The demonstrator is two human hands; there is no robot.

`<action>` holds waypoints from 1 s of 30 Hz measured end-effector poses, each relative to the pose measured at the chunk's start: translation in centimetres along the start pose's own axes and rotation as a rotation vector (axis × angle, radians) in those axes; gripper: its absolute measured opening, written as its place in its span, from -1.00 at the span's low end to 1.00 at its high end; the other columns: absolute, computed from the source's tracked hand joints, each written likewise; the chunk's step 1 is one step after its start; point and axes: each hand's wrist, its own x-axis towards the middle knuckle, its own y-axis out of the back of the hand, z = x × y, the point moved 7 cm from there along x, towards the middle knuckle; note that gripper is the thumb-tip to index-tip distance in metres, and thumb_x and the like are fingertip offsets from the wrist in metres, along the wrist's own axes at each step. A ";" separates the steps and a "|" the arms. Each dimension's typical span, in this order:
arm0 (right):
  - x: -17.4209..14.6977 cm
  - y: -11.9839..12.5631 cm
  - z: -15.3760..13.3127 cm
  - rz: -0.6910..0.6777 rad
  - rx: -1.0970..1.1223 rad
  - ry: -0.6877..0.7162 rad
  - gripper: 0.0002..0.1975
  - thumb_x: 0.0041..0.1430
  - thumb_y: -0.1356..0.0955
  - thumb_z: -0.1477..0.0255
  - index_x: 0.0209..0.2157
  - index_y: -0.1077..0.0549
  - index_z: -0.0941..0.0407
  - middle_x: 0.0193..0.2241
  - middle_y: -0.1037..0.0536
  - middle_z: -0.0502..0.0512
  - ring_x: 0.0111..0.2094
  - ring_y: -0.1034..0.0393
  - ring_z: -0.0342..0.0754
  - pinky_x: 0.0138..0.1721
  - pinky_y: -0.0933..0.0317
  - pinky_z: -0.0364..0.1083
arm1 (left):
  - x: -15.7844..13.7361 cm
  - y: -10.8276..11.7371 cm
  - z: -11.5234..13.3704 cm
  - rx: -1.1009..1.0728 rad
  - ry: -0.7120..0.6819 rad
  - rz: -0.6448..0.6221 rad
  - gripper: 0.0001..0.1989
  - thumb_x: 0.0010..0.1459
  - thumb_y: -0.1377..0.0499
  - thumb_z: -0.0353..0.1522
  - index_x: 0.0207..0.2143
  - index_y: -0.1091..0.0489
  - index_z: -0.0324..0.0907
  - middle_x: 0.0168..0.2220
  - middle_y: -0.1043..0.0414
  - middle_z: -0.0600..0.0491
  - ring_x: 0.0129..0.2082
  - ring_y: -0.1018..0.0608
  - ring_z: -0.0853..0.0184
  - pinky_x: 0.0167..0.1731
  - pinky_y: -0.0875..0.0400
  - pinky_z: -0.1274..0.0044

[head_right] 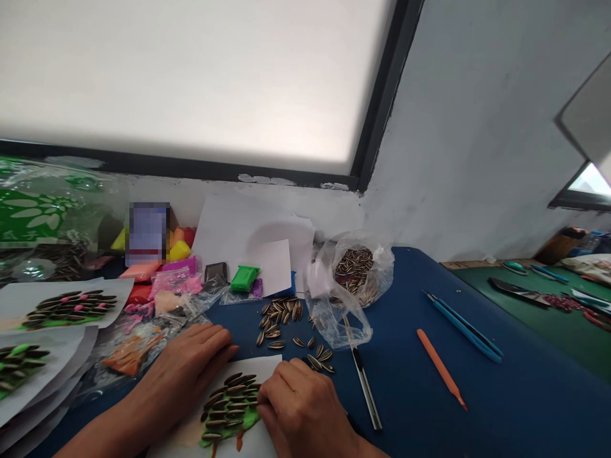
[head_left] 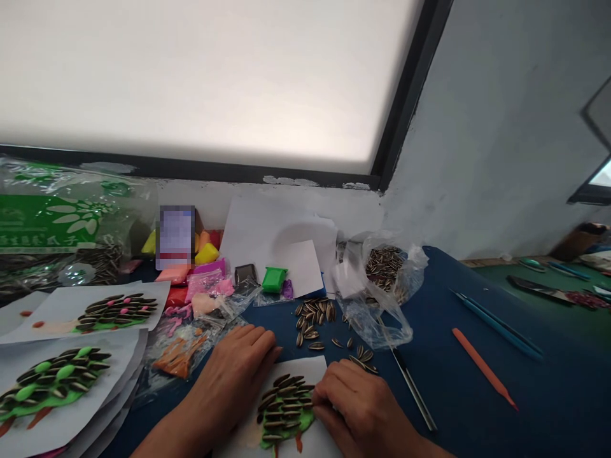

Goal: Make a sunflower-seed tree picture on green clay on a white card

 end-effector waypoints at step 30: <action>0.2 -0.4 -1.8 0.091 -0.340 0.145 -0.82 0.10 -0.24 0.62 -0.51 -0.36 0.12 -0.58 -0.40 0.01 -0.57 -0.22 -0.12 -0.54 0.09 -0.10 | 0.0 -0.6 0.2 0.014 0.026 -0.105 -0.76 0.33 -0.04 -0.38 -0.44 -0.28 -0.16 -0.44 -0.37 0.05 -0.40 -0.43 0.19 -0.37 -0.15 0.43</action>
